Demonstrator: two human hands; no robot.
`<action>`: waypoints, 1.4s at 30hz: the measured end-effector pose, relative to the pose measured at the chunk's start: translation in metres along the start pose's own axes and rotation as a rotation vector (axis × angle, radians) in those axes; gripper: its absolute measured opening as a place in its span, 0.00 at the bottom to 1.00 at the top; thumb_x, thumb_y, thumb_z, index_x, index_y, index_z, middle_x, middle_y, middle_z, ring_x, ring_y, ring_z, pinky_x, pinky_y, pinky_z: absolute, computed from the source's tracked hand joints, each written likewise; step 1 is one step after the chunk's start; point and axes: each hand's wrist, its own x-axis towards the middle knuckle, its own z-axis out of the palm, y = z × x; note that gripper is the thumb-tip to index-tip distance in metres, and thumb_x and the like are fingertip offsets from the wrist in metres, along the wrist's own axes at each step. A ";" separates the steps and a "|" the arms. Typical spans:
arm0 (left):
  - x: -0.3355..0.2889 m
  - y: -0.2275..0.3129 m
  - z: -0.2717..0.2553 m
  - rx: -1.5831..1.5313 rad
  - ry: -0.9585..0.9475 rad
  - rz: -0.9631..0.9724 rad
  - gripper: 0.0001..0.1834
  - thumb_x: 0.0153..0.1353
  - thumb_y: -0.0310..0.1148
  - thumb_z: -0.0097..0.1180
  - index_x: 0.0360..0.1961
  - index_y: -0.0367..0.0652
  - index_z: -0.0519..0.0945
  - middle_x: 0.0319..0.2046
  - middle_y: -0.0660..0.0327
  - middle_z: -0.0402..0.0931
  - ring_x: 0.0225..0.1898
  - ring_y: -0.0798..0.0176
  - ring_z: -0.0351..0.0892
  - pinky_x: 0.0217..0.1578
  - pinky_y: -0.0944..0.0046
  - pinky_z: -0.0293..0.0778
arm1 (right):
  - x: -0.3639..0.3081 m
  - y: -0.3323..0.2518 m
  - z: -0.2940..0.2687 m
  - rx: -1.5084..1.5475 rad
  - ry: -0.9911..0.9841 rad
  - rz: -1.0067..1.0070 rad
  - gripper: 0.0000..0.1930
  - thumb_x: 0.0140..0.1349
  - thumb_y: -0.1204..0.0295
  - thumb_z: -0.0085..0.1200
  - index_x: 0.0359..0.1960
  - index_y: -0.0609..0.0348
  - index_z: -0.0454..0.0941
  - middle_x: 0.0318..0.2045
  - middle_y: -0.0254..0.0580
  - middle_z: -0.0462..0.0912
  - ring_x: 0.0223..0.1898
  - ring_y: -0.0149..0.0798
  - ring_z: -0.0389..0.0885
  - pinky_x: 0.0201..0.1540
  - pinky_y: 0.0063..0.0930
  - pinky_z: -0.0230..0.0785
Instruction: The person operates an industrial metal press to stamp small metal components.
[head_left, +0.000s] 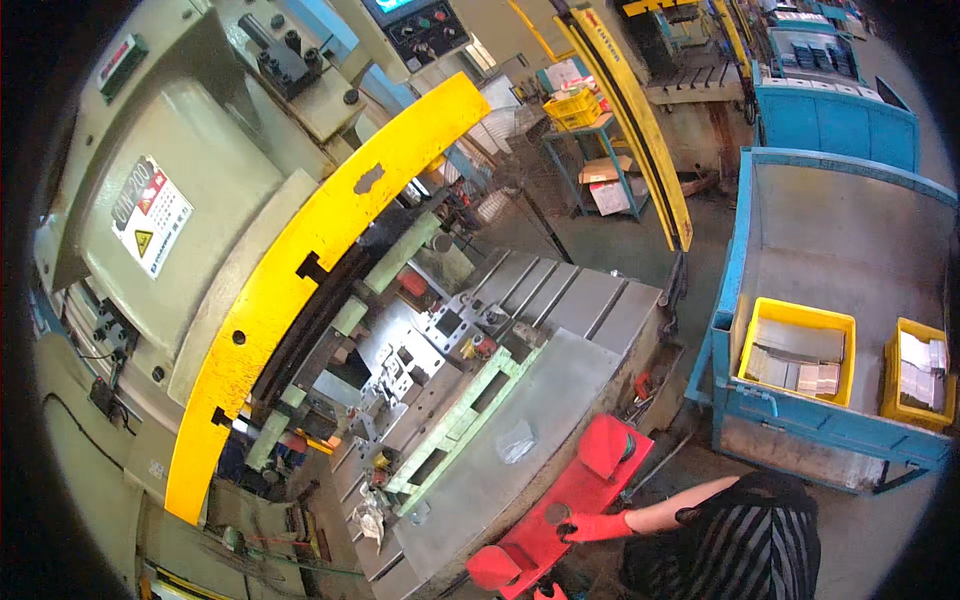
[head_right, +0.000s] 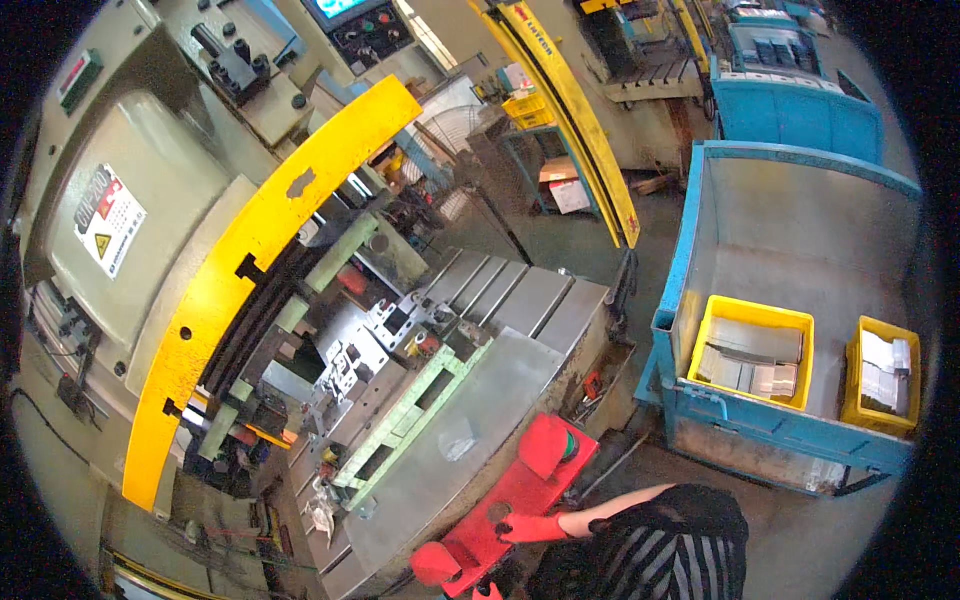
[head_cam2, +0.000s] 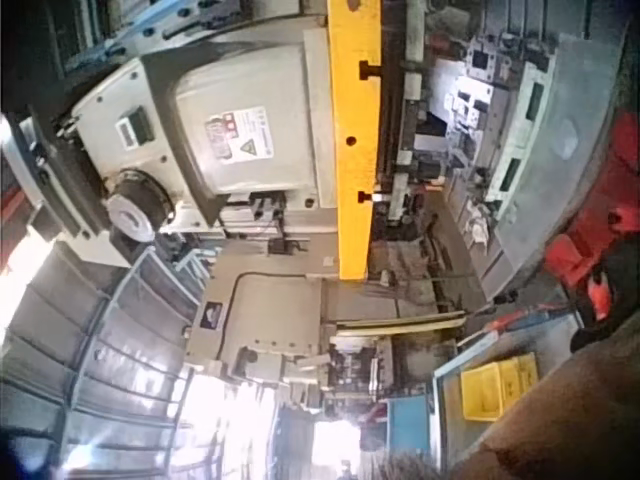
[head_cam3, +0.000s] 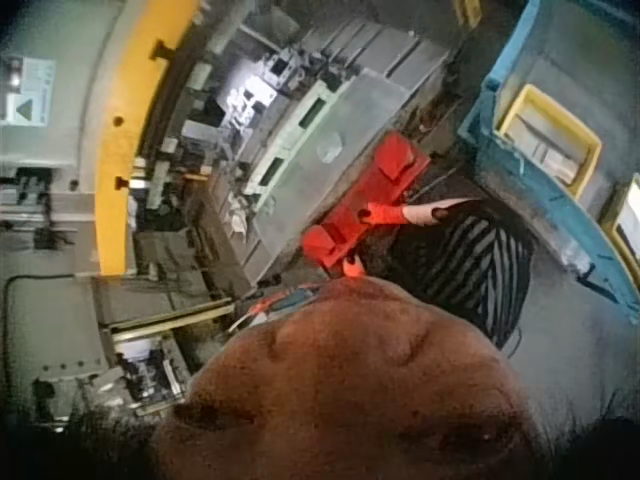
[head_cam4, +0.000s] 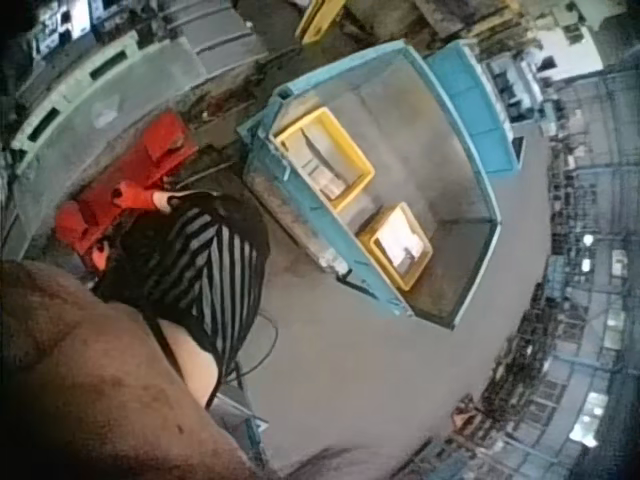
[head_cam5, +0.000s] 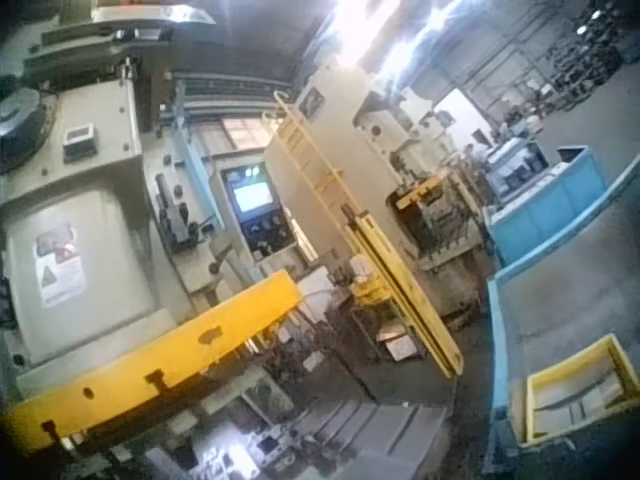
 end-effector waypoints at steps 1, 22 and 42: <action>0.007 -0.003 0.002 -0.001 0.003 0.019 0.17 0.55 0.41 0.56 0.36 0.36 0.79 0.32 0.49 0.78 0.35 0.48 0.76 0.38 0.54 0.70 | -0.007 -0.001 0.008 0.007 0.042 -0.022 0.17 0.59 0.63 0.50 0.47 0.59 0.72 0.40 0.51 0.79 0.45 0.49 0.76 0.47 0.41 0.67; -0.037 -0.055 -0.043 0.073 -0.091 0.209 0.14 0.60 0.37 0.51 0.34 0.34 0.77 0.28 0.47 0.76 0.31 0.49 0.75 0.35 0.54 0.69 | -0.053 -0.100 0.055 -0.090 -0.142 0.209 0.29 0.55 0.56 0.55 0.54 0.61 0.69 0.47 0.57 0.75 0.52 0.53 0.71 0.55 0.41 0.62; -0.049 -0.085 -0.017 0.196 -0.068 -0.011 0.25 0.47 0.40 0.64 0.42 0.32 0.76 0.40 0.43 0.75 0.44 0.42 0.73 0.47 0.51 0.69 | -0.068 -0.059 0.066 -0.217 -0.185 0.192 0.28 0.54 0.56 0.55 0.54 0.61 0.70 0.48 0.57 0.74 0.52 0.54 0.70 0.54 0.43 0.62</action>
